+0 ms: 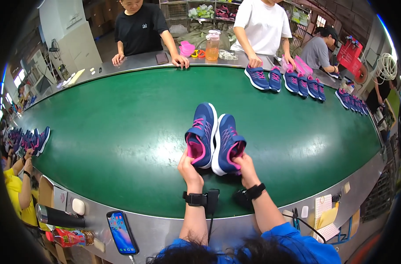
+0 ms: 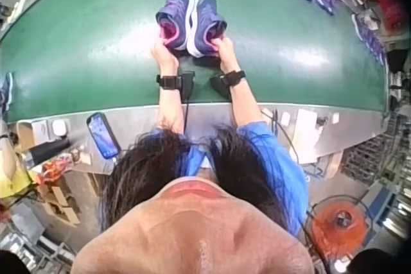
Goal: The recorder is inspecting and trimming excess threads from blue and pink athletic shoes on a factory production line.
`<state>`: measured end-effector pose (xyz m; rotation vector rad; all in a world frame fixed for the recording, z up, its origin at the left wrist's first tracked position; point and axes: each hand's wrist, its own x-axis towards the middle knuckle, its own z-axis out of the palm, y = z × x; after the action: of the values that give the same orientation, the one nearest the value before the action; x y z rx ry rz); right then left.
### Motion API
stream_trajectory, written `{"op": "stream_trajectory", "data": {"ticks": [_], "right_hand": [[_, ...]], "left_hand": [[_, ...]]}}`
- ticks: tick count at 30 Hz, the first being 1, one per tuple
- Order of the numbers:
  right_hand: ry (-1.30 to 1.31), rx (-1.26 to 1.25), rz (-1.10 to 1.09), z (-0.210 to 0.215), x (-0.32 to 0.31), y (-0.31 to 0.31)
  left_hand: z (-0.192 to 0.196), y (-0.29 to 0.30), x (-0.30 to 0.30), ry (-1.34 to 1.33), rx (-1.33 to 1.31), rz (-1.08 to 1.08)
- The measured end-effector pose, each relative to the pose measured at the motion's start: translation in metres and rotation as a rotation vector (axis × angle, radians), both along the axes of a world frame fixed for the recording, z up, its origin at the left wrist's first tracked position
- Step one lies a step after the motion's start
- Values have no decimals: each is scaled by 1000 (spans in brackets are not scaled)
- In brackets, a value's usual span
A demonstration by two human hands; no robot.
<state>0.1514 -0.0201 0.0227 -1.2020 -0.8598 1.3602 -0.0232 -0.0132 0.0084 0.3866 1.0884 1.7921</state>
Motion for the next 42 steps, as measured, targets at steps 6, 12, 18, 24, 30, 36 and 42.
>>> {"op": "stream_trajectory", "data": {"ticks": [6,12,18,24,30,36,42], "right_hand": [[348,-66,122,14,25,0],[375,69,99,16,25,5],[36,430,-36,32,12,2],[-69,505,-170,27,22,4],[-78,519,-237,30,20,1],[18,461,-288,32,23,1],[150,381,-231,31,22,3]], "left_hand": [[20,-7,4,-413,115,-404],[34,-15,7,-397,121,-548],[27,-12,18,79,254,-232],[31,-15,24,839,304,91],[33,-18,24,826,294,87],[40,-22,26,368,307,-121],[37,-21,23,263,323,-155]]}}
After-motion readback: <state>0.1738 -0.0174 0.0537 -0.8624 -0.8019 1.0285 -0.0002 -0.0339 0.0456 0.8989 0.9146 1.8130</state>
